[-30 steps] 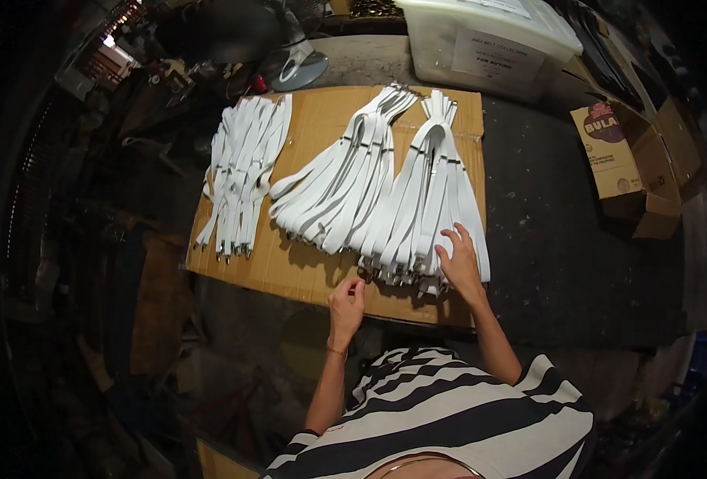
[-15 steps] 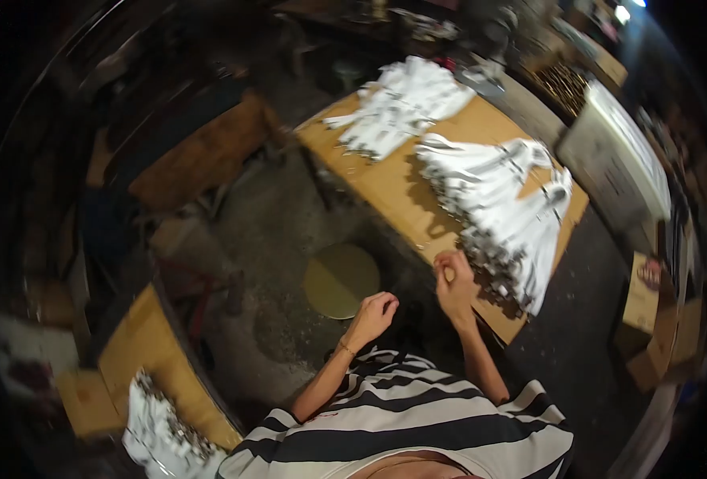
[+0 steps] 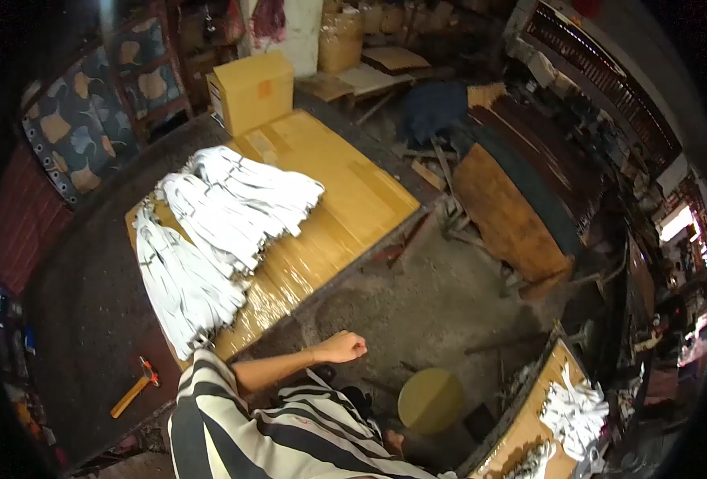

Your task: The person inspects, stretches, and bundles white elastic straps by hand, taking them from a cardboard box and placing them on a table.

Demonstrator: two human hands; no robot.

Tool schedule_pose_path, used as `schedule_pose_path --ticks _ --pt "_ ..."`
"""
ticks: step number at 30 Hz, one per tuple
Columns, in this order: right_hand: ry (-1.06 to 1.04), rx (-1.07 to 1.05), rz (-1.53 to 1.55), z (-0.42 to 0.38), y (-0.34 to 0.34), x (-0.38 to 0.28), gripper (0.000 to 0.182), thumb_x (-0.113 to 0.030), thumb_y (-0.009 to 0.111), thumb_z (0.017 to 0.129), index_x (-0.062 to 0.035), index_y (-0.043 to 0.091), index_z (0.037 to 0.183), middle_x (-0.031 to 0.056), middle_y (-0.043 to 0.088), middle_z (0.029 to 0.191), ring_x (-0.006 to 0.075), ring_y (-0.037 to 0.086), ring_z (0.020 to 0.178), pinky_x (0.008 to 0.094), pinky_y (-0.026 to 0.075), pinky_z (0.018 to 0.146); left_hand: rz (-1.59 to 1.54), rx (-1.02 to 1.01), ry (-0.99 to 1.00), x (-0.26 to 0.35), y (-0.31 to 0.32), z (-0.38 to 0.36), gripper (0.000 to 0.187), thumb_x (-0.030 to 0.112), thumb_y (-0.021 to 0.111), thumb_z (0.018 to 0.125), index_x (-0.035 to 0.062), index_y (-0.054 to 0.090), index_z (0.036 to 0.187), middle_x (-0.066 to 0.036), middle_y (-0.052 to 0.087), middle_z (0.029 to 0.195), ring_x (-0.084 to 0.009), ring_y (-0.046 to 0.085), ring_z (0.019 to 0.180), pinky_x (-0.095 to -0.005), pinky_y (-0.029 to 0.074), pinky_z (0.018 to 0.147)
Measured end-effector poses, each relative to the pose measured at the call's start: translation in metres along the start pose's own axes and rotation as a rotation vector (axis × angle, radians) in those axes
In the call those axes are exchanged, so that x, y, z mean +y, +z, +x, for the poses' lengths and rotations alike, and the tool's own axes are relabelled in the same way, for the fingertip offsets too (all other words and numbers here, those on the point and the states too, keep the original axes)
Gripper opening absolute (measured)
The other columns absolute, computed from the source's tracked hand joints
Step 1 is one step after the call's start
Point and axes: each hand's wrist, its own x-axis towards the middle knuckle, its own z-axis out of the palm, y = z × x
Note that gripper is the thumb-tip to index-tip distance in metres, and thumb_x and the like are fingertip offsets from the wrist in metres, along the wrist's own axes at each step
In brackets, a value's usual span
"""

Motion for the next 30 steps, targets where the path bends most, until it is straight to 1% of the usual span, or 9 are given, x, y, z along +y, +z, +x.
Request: schedule_pose_path --ticks 4,6,8,9,13,20,25,27,30 --pt "-0.086 -0.479 0.432 0.059 -0.050 -0.001 0.027 -0.029 0.046 0.091 -0.0041 0.056 0.092 0.0109 0.062 0.080 0.0216 0.060 0.066 0.0383 0.050 0.054 -0.434 0.140 -0.150 -0.053 0.016 0.017 0.022 0.020 0.055 0.085 -0.0011 0.062 0.084 -0.010 0.065 0.076 -0.0159 0.061 0.066 -0.0301 0.050 0.062" --pt "-0.394 -0.365 0.432 0.067 -0.047 -0.027 0.032 -0.031 0.040 0.094 -0.0021 0.053 0.097 0.0113 0.062 0.079 0.0211 0.060 0.065 0.0359 0.052 0.054 -0.454 0.088 -0.286 -0.045 0.030 0.033 0.024 0.021 0.054 0.087 -0.0015 0.062 0.086 -0.009 0.066 0.080 -0.0154 0.062 0.067 -0.0284 0.051 0.062" --pt "-0.079 -0.371 0.597 0.116 -0.033 -0.045 0.024 -0.019 0.041 0.091 0.0026 0.051 0.088 0.0132 0.059 0.075 0.0212 0.060 0.061 0.0325 0.050 0.053 -0.479 -0.014 -0.176 -0.036 0.050 0.058 0.025 0.021 0.058 0.085 -0.0022 0.061 0.094 -0.011 0.066 0.086 -0.0159 0.063 0.072 -0.0288 0.052 0.063" --pt "-0.281 -0.234 0.640 0.115 -0.023 -0.062 0.028 -0.018 0.041 0.090 0.0059 0.053 0.084 0.0145 0.059 0.074 0.0236 0.060 0.062 0.0337 0.049 0.051 -0.464 -0.096 -0.094 -0.021 0.056 0.072 0.022 0.016 0.059 0.084 -0.0030 0.061 0.095 -0.011 0.065 0.086 -0.0159 0.062 0.073 -0.0294 0.052 0.065" --pt "-0.175 -0.120 0.601 0.147 -0.025 -0.092 0.022 -0.013 0.043 0.086 0.0034 0.056 0.079 0.0124 0.059 0.072 0.0223 0.060 0.060 0.0347 0.047 0.050 -0.059 -0.485 0.125 0.039 0.042 0.143 0.020 0.018 0.056 0.086 0.0011 0.060 0.095 -0.010 0.065 0.078 -0.0166 0.062 0.072 -0.0309 0.049 0.064" --pt "-0.926 0.328 -0.470 0.231 -0.078 -0.203 0.017 -0.006 0.049 0.077 -0.0050 0.059 0.063 0.0077 0.058 0.065 0.0163 0.058 0.059 0.0322 0.042 0.049 0.631 -0.527 0.088 0.059 0.017 0.303 0.024 0.027 0.056 0.085 0.0043 0.061 0.093 -0.014 0.065 0.081 -0.0243 0.063 0.075 -0.0332 0.048 0.068" --pt "-0.232 0.107 0.493 0.319 -0.155 -0.256 0.022 -0.020 0.060 0.071 -0.0021 0.062 0.058 0.0091 0.059 0.060 0.0170 0.054 0.051 0.0333 0.041 0.046 0.525 -0.415 0.174 0.072 0.009 0.439 0.027 0.028 0.058 0.082 0.0040 0.064 0.093 -0.016 0.066 0.082 -0.0293 0.064 0.080 -0.0372 0.049 0.070" --pt "-0.135 0.248 0.498 0.310 -0.196 -0.268 0.018 -0.019 0.058 0.072 -0.0018 0.065 0.070 0.0095 0.061 0.062 0.0184 0.057 0.056 0.0329 0.045 0.050 0.583 -0.458 0.249 0.083 0.022 0.488 0.023 0.021 0.058 0.085 -0.0009 0.061 0.093 -0.008 0.065 0.079 -0.0148 0.063 0.069 -0.0284 0.048 0.065" --pt "-0.179 0.344 0.591 0.275 -0.255 -0.271 0.023 -0.022 0.058 0.075 -0.0013 0.065 0.082 0.0094 0.062 0.066 0.0182 0.059 0.061 0.0322 0.048 0.057 0.637 -0.581 0.248 0.150 0.067 0.528 0.023 0.023 0.059 0.083 0.0017 0.063 0.092 -0.013 0.065 0.081 -0.0226 0.064 0.075 -0.0331 0.049 0.068"
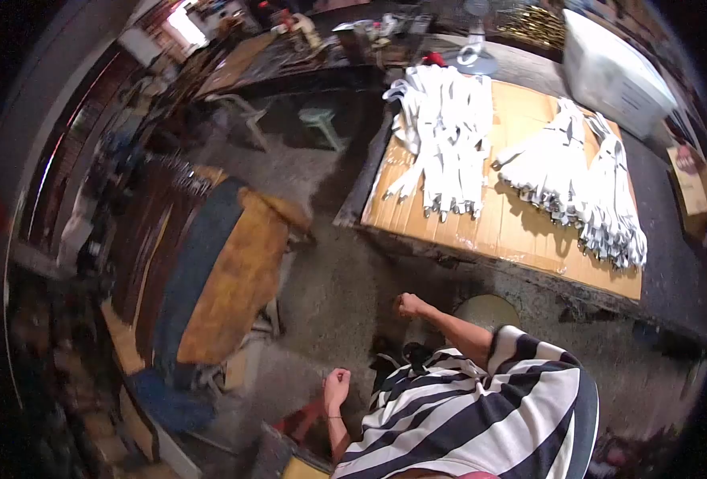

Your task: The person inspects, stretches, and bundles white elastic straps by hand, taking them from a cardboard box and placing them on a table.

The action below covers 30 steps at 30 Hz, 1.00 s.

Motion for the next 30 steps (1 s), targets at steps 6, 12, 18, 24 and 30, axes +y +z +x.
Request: schedule_pose_path --ticks 6,12,18,24,30 --pt "-0.166 0.369 0.289 -0.047 -0.096 -0.063 0.020 -0.016 0.054 0.087 0.0026 0.060 0.090 0.0064 0.060 0.070 0.0129 0.058 0.067 0.0281 0.048 0.062 -0.059 -0.137 0.371 0.121 -0.005 0.149 0.019 0.019 0.056 0.083 0.0018 0.062 0.088 -0.017 0.064 0.081 -0.0309 0.063 0.078 -0.0369 0.048 0.069" --pt "0.098 1.012 0.280 -0.009 -0.216 -0.114 0.022 -0.018 0.056 0.084 0.0030 0.061 0.090 0.0114 0.061 0.067 0.0183 0.059 0.063 0.0302 0.047 0.062 -0.153 -0.087 0.889 0.293 0.007 0.269 0.013 0.012 0.054 0.084 0.0001 0.059 0.085 -0.019 0.061 0.077 -0.0351 0.060 0.074 -0.0380 0.047 0.063" --pt "0.295 1.463 -0.246 0.096 -0.323 -0.086 0.050 -0.028 0.065 0.075 0.0085 0.051 0.107 0.0279 0.056 0.095 0.0385 0.053 0.096 0.0436 0.043 0.083 -0.082 -0.544 1.232 0.366 0.048 0.345 0.017 0.018 0.053 0.085 0.0015 0.058 0.082 -0.020 0.059 0.073 -0.0370 0.060 0.069 -0.0428 0.047 0.059" --pt "0.572 1.144 -0.021 0.083 -0.372 -0.095 0.040 -0.023 0.073 0.068 0.0057 0.054 0.088 0.0233 0.059 0.077 0.0381 0.058 0.076 0.0421 0.046 0.071 -0.079 -0.650 1.180 0.355 0.063 0.369 0.016 0.017 0.054 0.083 0.0028 0.058 0.077 -0.017 0.059 0.067 -0.0356 0.060 0.063 -0.0432 0.047 0.056" --pt "0.298 1.127 0.351 0.037 -0.413 -0.159 0.024 -0.016 0.069 0.076 0.0018 0.057 0.085 0.0139 0.060 0.071 0.0217 0.059 0.064 0.0334 0.046 0.055 -0.084 -0.709 1.198 0.359 0.062 0.373 0.014 0.016 0.059 0.079 0.0017 0.060 0.077 -0.016 0.060 0.066 -0.0335 0.061 0.061 -0.0397 0.047 0.054"
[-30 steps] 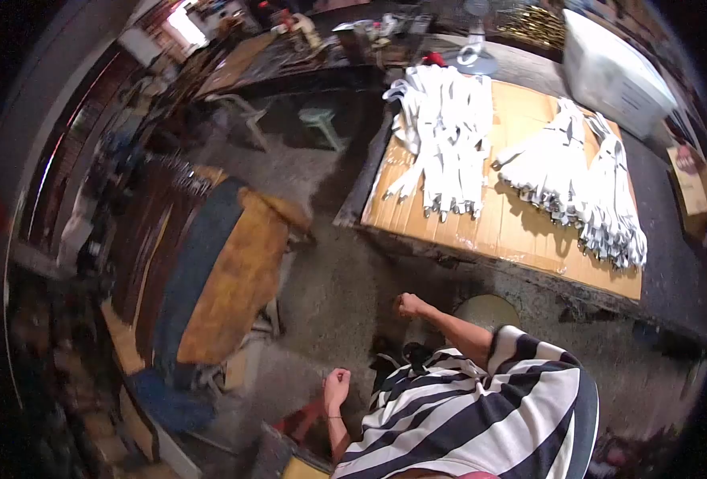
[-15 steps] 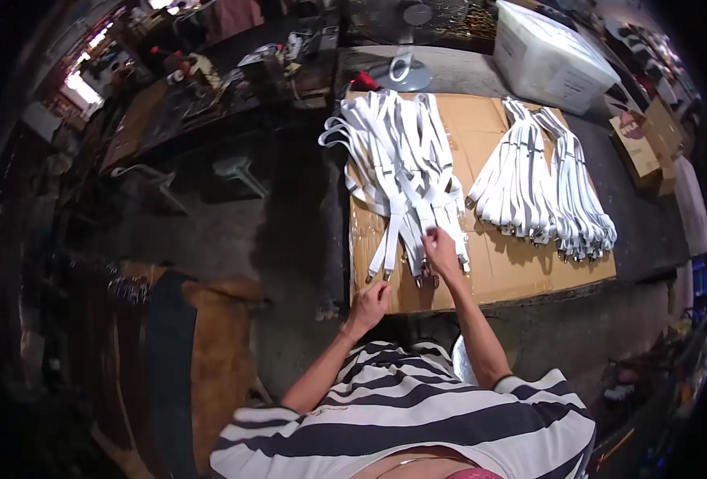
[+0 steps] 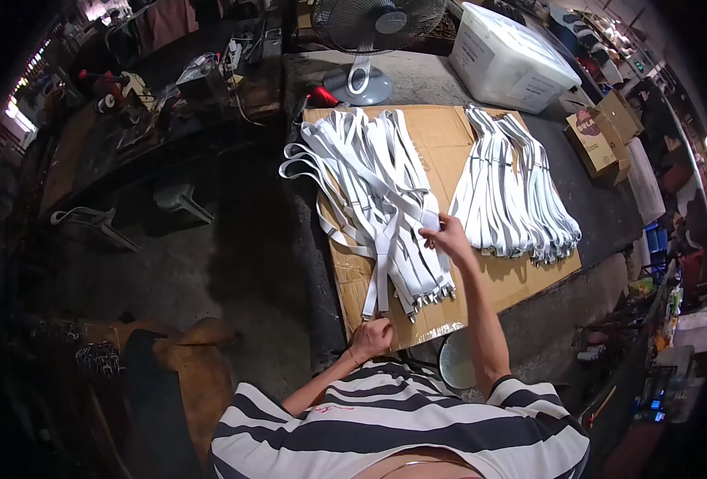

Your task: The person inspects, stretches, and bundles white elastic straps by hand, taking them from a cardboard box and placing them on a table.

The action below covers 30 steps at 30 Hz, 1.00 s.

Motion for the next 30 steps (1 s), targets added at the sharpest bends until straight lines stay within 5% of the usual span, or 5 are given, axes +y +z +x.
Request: schedule_pose_path --ticks 5,8,13,23,30 --pt "0.075 -0.383 0.898 -0.044 -0.009 -0.043 0.013 -0.011 0.053 0.090 -0.0017 0.052 0.099 0.0037 0.055 0.067 0.0084 0.050 0.050 0.0186 0.039 0.044 -0.186 -0.212 -0.039 0.004 -0.015 0.007 0.018 0.019 0.061 0.078 0.0015 0.062 0.078 -0.019 0.061 0.070 -0.0349 0.061 0.065 -0.0392 0.046 0.057" --pt "0.181 -0.266 0.892 -0.074 0.011 -0.033 0.017 -0.013 0.052 0.090 -0.0022 0.050 0.104 0.0050 0.058 0.070 0.0088 0.050 0.048 0.0185 0.040 0.044 -0.513 -0.239 -0.375 0.014 -0.016 0.019 0.017 0.019 0.056 0.086 0.0034 0.062 0.085 -0.005 0.059 0.065 -0.0108 0.053 0.057 -0.0273 0.043 0.052" --pt "0.349 -0.327 0.940 -0.131 0.044 0.009 0.020 -0.002 0.051 0.087 0.0063 0.051 0.105 0.0137 0.064 0.088 0.0175 0.063 0.070 0.0248 0.053 0.062 -1.360 -0.108 -0.579 0.025 -0.023 0.044 0.030 0.029 0.040 0.092 0.0072 0.053 0.108 -0.004 0.061 0.095 -0.0142 0.059 0.079 -0.0269 0.045 0.063" --pt "0.426 -0.438 0.983 -0.193 0.055 0.058 0.014 -0.015 0.048 0.090 -0.0025 0.050 0.095 0.0037 0.054 0.067 0.0101 0.049 0.052 0.0230 0.041 0.050 -0.716 -0.347 -0.641 -0.002 -0.007 0.022 0.022 0.019 0.047 0.091 0.0017 0.057 0.099 -0.004 0.060 0.090 -0.0122 0.056 0.078 -0.0252 0.044 0.068" --pt "0.558 -0.456 1.025 -0.226 0.070 0.106 0.019 -0.020 0.048 0.093 -0.0009 0.052 0.096 0.0040 0.057 0.071 0.0102 0.055 0.054 0.0210 0.047 0.049 -0.165 0.451 -0.418 -0.002 0.051 -0.019 0.024 0.022 0.053 0.087 -0.0013 0.057 0.091 -0.004 0.056 0.070 -0.0099 0.052 0.060 -0.0229 0.041 0.052"
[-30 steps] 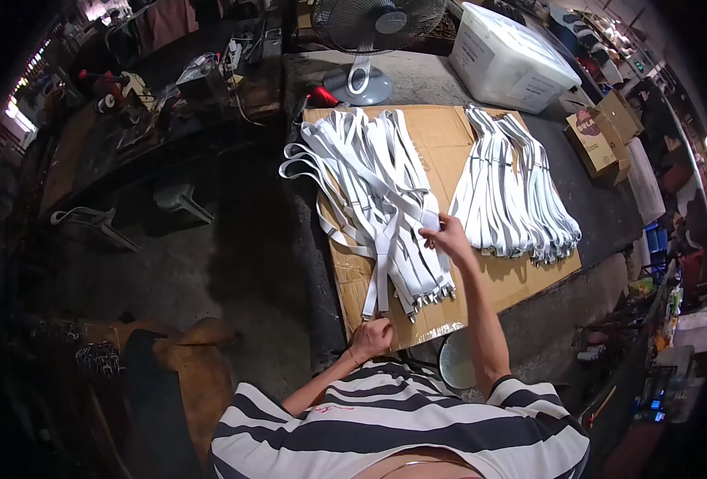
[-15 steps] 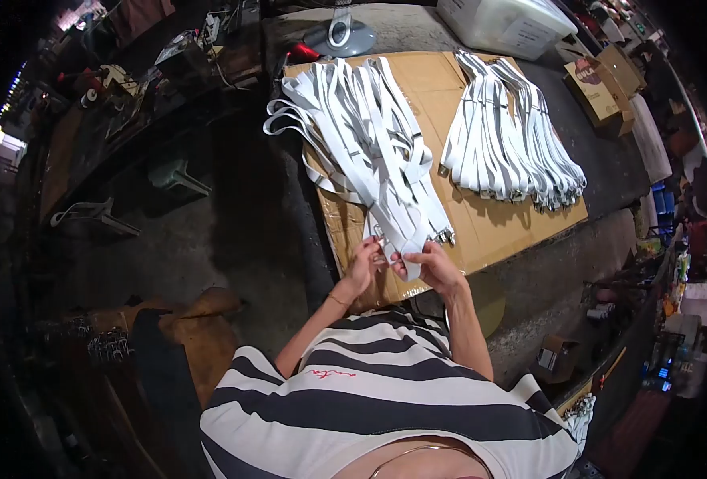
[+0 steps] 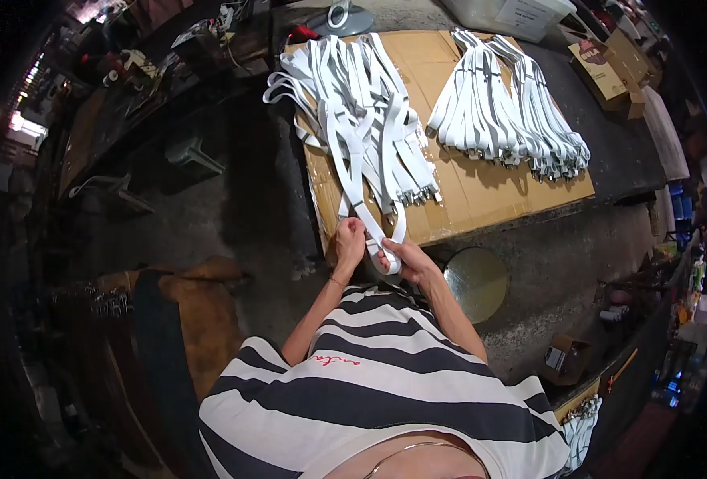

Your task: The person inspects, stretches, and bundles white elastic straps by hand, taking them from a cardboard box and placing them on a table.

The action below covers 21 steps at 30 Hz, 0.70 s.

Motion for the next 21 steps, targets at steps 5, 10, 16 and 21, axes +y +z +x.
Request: schedule_pose_path --ticks 5,10,16,21 --pt "0.135 -0.076 0.058 -0.021 -0.024 0.030 0.027 -0.025 0.043 0.095 0.0000 0.053 0.095 0.0049 0.058 0.072 0.0119 0.058 0.055 0.0222 0.051 0.052 -0.108 -0.345 -0.493 0.026 -0.008 -0.061 0.032 0.032 0.052 0.089 0.0015 0.058 0.088 -0.004 0.057 0.074 -0.0095 0.053 0.064 -0.0241 0.042 0.056" --pt "0.108 -0.090 -0.114 -0.059 -0.044 0.033 0.028 -0.023 0.046 0.093 0.0033 0.056 0.095 0.0107 0.064 0.076 0.0156 0.062 0.059 0.0254 0.053 0.055 -0.606 -0.418 -0.453 0.028 0.011 -0.106 0.025 0.027 0.047 0.093 0.0039 0.056 0.089 -0.005 0.057 0.079 -0.0116 0.056 0.074 -0.0285 0.044 0.064" --pt "-0.086 -0.055 -0.168 -0.095 -0.064 0.051 0.020 -0.016 0.051 0.091 0.0029 0.056 0.092 0.0084 0.060 0.068 0.0141 0.056 0.051 0.0261 0.046 0.047 -1.166 -0.384 -0.424 0.036 0.028 -0.096 0.018 0.019 0.043 0.094 0.0040 0.052 0.094 -0.007 0.056 0.084 -0.0192 0.056 0.079 -0.0344 0.048 0.073" --pt "-0.129 -0.039 -0.180 -0.128 -0.073 0.055 0.019 -0.017 0.054 0.089 0.0011 0.055 0.085 0.0016 0.052 0.058 0.0081 0.044 0.042 0.0224 0.035 0.040 -1.262 -0.287 -0.404 0.037 0.028 -0.067 0.015 0.017 0.045 0.093 0.0035 0.051 0.092 -0.005 0.053 0.080 -0.0160 0.053 0.074 -0.0319 0.048 0.069"
